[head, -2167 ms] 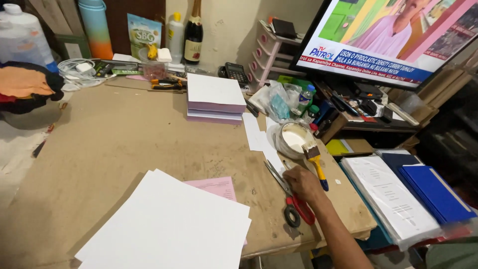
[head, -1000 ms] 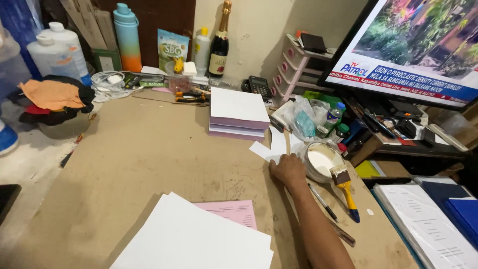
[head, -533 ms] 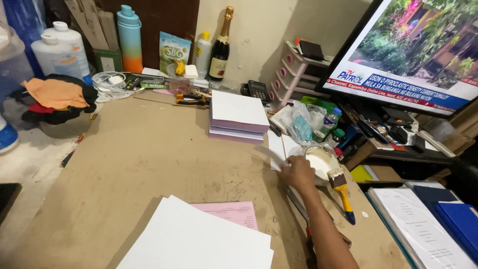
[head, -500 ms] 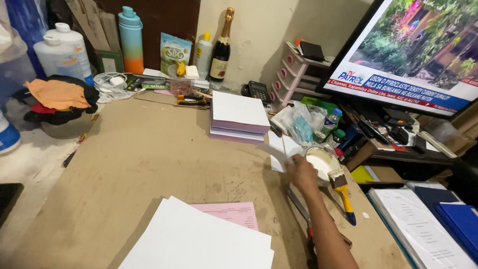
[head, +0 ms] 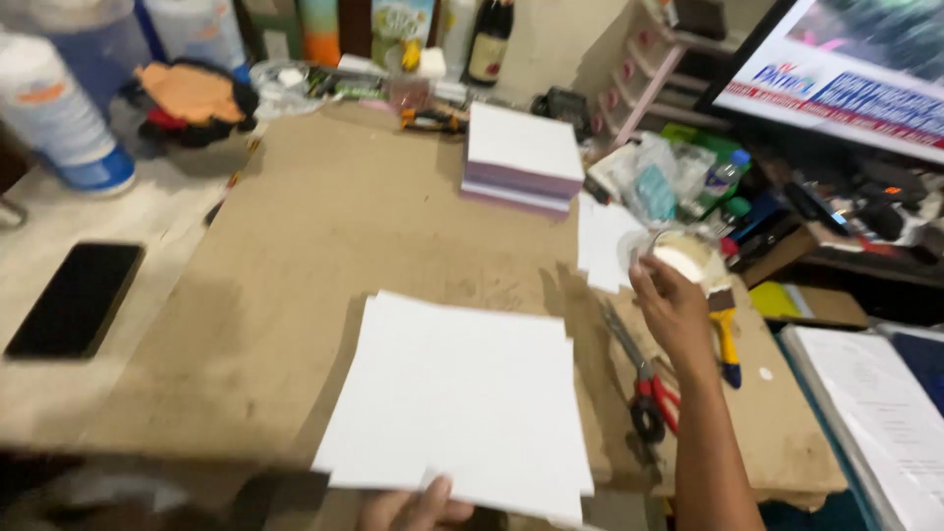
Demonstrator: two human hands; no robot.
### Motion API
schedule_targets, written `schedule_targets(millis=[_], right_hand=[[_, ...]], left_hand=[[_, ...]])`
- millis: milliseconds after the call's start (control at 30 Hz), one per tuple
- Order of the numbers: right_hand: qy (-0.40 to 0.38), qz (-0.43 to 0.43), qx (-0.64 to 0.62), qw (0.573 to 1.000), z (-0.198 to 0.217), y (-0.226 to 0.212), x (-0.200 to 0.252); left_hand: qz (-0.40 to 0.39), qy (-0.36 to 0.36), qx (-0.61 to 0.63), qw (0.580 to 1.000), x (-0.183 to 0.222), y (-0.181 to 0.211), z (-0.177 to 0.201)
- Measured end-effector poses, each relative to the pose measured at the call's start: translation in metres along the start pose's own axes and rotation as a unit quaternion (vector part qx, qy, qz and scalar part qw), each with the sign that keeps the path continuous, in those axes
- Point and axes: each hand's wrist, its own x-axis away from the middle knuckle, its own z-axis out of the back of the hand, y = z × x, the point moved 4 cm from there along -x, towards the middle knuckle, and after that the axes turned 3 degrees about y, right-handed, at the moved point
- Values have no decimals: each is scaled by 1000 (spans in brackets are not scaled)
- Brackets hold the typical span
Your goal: The person is performing a manual padding process, which involves aligning stacks of white paper, applying adhesive to the edges with a brush, and then separating the stack into individual pads.
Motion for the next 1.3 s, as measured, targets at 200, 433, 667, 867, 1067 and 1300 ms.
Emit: schedule_targets(millis=[200,433,667,867,1067,1300], right_hand=[[-12,-112,6,994,35,6,208],[35,-284,-115,951,22,6,287],[-20,-278,-120,953,4,-5,284],[20,-231,-145,962,1,-2,282],[-9,-284,-122,951,2,-16,279],[-9,-212,-145,966,0,5,293]], left_hand=[[-94,14,-275,957,26,34,67],[-299,149,-223,916,4,36,117],[-373,57,-347,859,-31,17,101],[-377,18,-324,868,-26,22,100],[-332,24,-355,873,-24,23,95],[-387,13,-356,851,-30,24,90]])
